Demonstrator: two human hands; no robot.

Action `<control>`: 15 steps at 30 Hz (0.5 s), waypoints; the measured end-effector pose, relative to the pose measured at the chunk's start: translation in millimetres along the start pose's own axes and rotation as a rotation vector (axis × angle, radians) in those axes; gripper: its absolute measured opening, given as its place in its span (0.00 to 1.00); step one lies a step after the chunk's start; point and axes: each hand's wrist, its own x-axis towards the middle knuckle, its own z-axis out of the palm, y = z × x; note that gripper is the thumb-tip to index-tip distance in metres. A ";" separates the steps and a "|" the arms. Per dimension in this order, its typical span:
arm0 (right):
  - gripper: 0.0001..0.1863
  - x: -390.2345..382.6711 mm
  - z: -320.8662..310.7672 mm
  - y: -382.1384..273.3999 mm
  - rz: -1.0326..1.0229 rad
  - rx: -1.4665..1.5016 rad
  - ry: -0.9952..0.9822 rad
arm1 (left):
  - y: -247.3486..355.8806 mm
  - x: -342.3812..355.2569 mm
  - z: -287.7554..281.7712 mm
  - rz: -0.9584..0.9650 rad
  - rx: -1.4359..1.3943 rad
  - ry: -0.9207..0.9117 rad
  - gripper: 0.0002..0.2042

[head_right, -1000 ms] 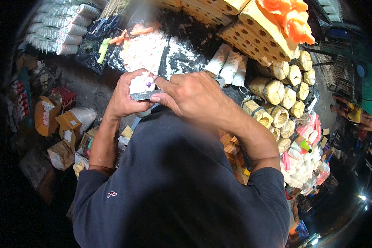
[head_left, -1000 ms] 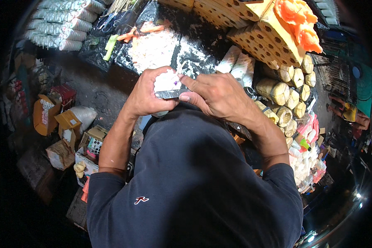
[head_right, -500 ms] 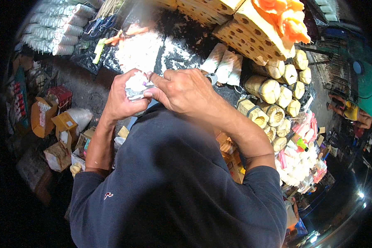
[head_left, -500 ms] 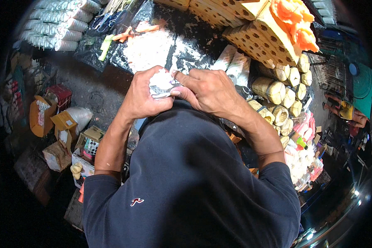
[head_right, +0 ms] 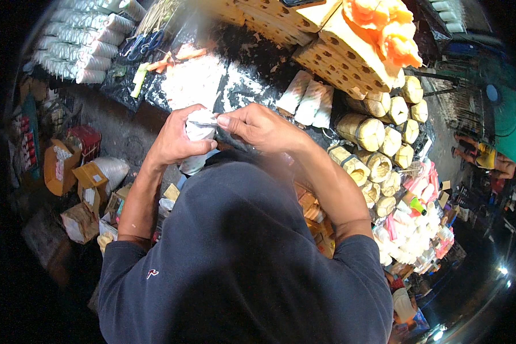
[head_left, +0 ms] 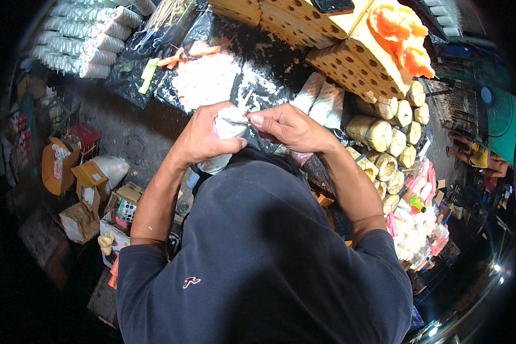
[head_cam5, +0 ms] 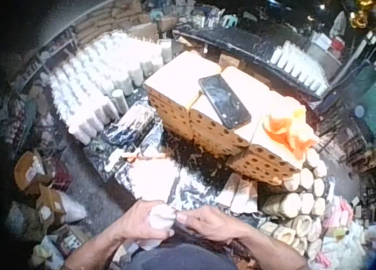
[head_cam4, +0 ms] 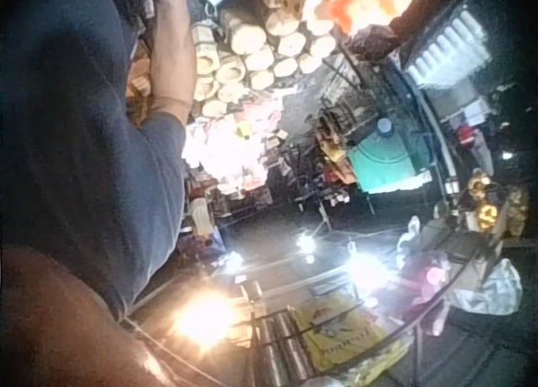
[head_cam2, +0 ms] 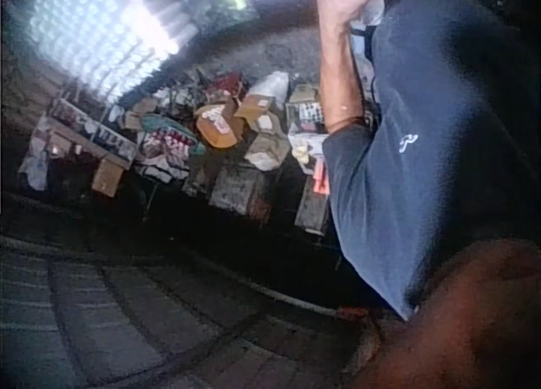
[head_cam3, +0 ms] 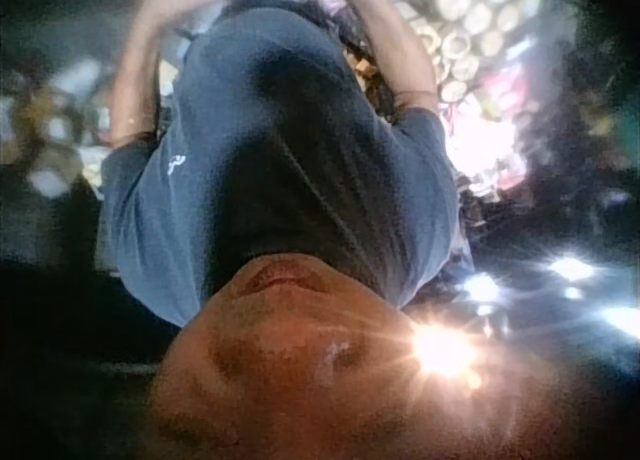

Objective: The person holds a white clay-like block and uses a small metal tool to scrape and shape its surface. The person repeatedly rotates the block and continues to refine the edges and face of the object.

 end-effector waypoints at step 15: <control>0.16 18.5 33.1 -4.8 -0.108 -0.018 0.448 | 6.3 -1.5 29.4 0.229 0.700 0.345 0.24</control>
